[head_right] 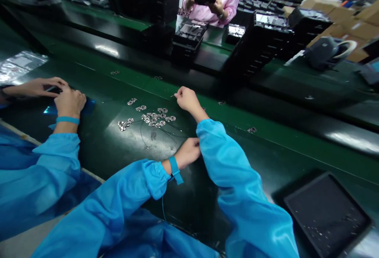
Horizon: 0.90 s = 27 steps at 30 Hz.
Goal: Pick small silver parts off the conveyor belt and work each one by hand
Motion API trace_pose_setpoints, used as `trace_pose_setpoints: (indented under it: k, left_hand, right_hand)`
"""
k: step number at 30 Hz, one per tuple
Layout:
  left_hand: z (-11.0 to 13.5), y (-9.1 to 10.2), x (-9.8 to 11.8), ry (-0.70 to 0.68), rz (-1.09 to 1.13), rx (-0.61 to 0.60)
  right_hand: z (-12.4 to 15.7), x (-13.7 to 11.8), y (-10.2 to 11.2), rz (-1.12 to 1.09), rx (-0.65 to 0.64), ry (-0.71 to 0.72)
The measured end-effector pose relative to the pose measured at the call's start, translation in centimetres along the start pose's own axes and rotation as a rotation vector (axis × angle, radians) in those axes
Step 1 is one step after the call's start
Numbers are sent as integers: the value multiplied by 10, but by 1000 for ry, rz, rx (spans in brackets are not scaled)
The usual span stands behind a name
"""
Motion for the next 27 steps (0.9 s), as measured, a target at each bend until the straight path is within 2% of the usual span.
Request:
trace_pose_setpoints:
  k: [3, 6, 9, 12, 15, 20, 27]
  left_hand:
    - [2, -6, 2, 38, 209, -16]
    - [6, -7, 8, 50, 375, -13]
    - [7, -6, 9, 122, 468, -35]
    - [8, -8, 9, 167, 435, -87]
    - [9, -11, 9, 165, 251, -129]
    - [12, -21, 1, 189, -68, -211]
    - [10, -22, 3, 126, -152, -205]
  right_hand:
    - [67, 20, 22, -148, 106, 40]
    - [141, 38, 36, -192, 179, 59]
    - [204, 49, 39, -183, 204, 88]
    - [248, 55, 32, -166, 194, 139]
    - [274, 62, 24, -192, 165, 187]
    - [287, 73, 22, -179, 163, 216]
    - [288, 76, 18, -151, 164, 213]
Point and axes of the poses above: each hand's wrist, its own z-axis away from the middle knuckle, its own y-axis out of the back of the hand, x = y × z, the point moved 8 cm from there along -z, towards the middle knuckle, and after that the axes turned 11 degrees about -x, right-handed, at the moved point
